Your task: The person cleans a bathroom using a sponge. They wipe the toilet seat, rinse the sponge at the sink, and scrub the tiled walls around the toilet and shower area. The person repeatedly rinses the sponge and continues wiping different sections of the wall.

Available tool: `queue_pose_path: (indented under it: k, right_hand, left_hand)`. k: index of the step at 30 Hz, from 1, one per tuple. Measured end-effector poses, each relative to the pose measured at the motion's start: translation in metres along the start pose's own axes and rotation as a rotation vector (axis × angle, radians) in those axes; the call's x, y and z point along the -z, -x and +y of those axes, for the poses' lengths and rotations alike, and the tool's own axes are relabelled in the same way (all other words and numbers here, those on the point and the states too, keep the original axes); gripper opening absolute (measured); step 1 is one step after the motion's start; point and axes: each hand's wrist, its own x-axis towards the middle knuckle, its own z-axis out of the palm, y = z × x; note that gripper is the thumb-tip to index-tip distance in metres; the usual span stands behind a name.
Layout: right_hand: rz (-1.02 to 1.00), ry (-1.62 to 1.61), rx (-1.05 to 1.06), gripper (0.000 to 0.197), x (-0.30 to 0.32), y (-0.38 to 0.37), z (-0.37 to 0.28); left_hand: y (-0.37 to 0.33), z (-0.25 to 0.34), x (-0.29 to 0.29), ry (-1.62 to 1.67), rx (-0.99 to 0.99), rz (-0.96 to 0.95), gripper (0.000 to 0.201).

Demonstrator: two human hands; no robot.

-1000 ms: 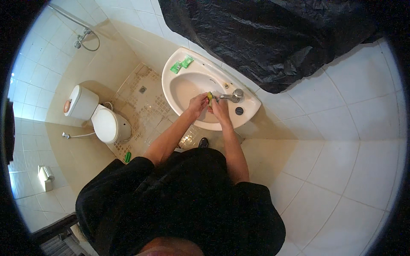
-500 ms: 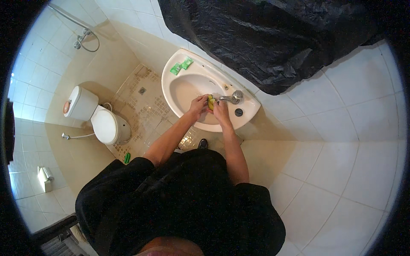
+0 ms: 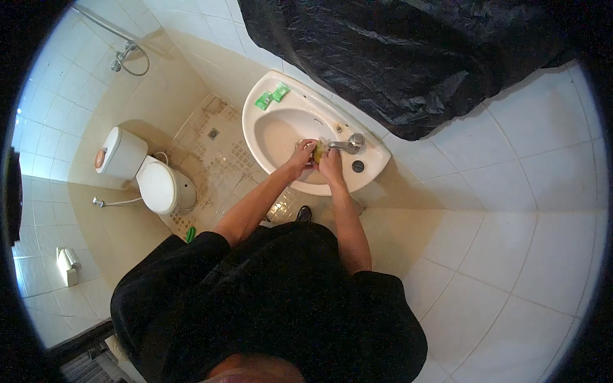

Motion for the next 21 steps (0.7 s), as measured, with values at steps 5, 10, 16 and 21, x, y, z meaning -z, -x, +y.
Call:
queue_pose_path:
  k: [5, 10, 16, 21]
  right_hand:
    - [0.0, 0.351, 0.252, 0.034, 0.005, 0.046, -0.056]
    - [-0.017, 0.377, 0.21, 0.028, 0.041, 0.091, -0.117]
    - [0.433, 0.46, 0.541, 0.03, 0.101, 0.104, -0.183]
    - [0.394, 0.557, 0.6, 0.038, 0.128, 0.082, -0.157]
  left_hand:
    - [-0.023, -0.014, 0.017, 0.163, 0.163, -0.177, 0.036]
    - [-0.038, -0.02, 0.018, 0.288, 0.258, -0.196, 0.041]
    - [-0.028, -0.004, 0.012, 0.378, 0.32, -0.25, 0.042]
    - [-0.036, -0.013, 0.019, 0.392, 0.297, -0.285, 0.042]
